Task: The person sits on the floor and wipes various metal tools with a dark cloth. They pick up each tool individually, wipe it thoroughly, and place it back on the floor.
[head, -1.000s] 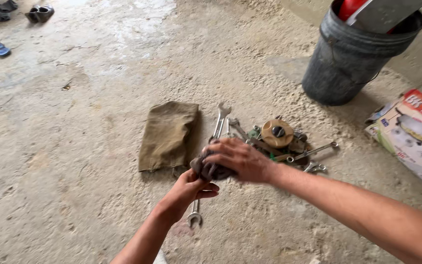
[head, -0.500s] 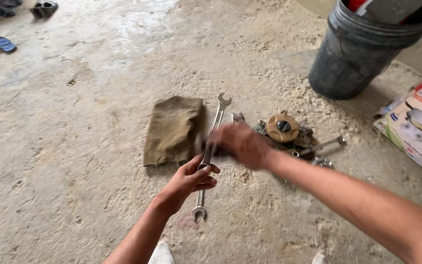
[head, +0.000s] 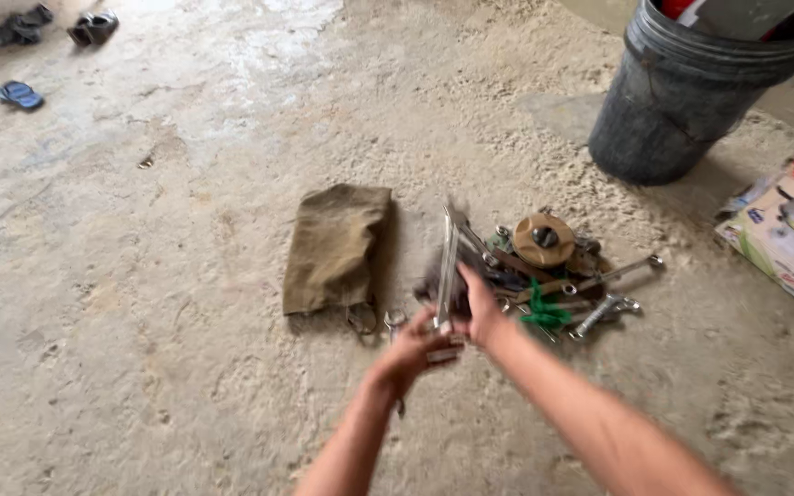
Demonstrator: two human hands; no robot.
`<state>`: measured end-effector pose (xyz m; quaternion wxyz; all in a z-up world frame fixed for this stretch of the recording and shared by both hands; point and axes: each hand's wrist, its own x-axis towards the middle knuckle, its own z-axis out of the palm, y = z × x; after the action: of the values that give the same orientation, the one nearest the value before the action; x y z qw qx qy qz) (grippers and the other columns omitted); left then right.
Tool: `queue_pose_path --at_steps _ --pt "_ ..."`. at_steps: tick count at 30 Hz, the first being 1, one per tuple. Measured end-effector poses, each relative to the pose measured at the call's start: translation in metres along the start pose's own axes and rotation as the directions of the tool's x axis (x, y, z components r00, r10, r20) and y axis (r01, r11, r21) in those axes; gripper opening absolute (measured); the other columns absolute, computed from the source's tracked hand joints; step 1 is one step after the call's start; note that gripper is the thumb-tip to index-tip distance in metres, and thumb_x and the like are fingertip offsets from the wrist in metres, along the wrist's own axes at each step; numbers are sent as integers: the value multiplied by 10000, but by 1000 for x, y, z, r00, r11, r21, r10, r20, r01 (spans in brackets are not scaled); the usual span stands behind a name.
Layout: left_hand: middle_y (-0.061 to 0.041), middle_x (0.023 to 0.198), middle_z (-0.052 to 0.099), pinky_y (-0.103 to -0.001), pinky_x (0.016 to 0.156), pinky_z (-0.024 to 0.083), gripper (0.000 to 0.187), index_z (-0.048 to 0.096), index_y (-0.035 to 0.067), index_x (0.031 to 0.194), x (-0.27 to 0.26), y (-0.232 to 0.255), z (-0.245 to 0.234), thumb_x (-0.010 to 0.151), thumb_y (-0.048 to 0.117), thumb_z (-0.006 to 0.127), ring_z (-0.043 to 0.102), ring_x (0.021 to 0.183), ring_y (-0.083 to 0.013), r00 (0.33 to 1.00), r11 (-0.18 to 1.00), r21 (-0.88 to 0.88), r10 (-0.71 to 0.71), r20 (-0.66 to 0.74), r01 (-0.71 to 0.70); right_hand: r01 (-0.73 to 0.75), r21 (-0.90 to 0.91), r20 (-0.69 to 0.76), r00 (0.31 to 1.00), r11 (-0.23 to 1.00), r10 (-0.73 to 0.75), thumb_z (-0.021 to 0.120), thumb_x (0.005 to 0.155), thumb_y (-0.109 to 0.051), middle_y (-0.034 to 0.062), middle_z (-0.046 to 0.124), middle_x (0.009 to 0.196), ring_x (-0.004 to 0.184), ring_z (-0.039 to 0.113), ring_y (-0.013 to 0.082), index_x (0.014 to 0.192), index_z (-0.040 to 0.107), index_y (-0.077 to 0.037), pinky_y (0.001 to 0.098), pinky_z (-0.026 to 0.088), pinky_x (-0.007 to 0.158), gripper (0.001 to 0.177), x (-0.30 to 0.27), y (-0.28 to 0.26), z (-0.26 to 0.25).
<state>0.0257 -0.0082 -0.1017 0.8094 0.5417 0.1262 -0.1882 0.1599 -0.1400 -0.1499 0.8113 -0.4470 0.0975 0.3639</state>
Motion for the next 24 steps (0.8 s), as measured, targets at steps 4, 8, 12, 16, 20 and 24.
queue_pose_path --at_steps 4,8,12,16,20,24 --pt "-25 1174 781 -406 977 593 496 539 281 1458 15 -69 -35 972 259 636 719 1060 -184 977 986 -70 -159 -141 151 -34 -115 -301 954 993 -2 706 897 -469 75 723 1038 953 713 252 1208 629 -133 415 619 769 464 6 67 -24" --pt "-48 1136 766 -407 922 604 449 576 247 1426 28 -139 -84 988 251 669 710 991 -196 930 955 -156 -283 -233 252 -66 -420 -309 948 905 -74 821 784 -207 120 696 1160 1041 709 281 1314 576 -80 488 629 866 598 14 84 -32" --pt "-63 1115 767 -408 888 584 463 617 241 1422 36 -191 -121 979 357 685 691 977 -229 884 919 20 -373 -283 394 -234 -750 -348 935 618 -68 794 828 -192 139 659 1240 1155 668 281 1406 458 -113 422 542 1006 673 27 105 -32" --pt "-108 1152 712 -451 907 574 436 624 224 1369 36 -190 -122 1000 456 636 701 1039 -293 875 503 745 -50 -481 438 -178 -841 -284 949 510 -137 807 818 -188 162 642 1298 1196 641 277 1426 413 -51 383 529 1026 737 27 144 -43" --pt "-143 1234 634 -502 914 572 456 571 252 1384 21 -158 -107 993 485 607 690 1110 -351 704 315 699 121 -700 642 -150 -658 -281 958 738 -57 728 820 -188 146 677 1276 1172 666 264 1437 418 -67 375 540 1004 701 16 173 -53" --pt "-126 1310 556 -501 924 561 576 465 251 1452 11 -139 -94 948 421 687 659 1148 -336 719 267 698 28 -694 664 -92 -623 -259 961 777 -94 726 842 -189 129 681 1232 1119 671 233 1417 443 -65 349 546 960 653 8 175 -41"
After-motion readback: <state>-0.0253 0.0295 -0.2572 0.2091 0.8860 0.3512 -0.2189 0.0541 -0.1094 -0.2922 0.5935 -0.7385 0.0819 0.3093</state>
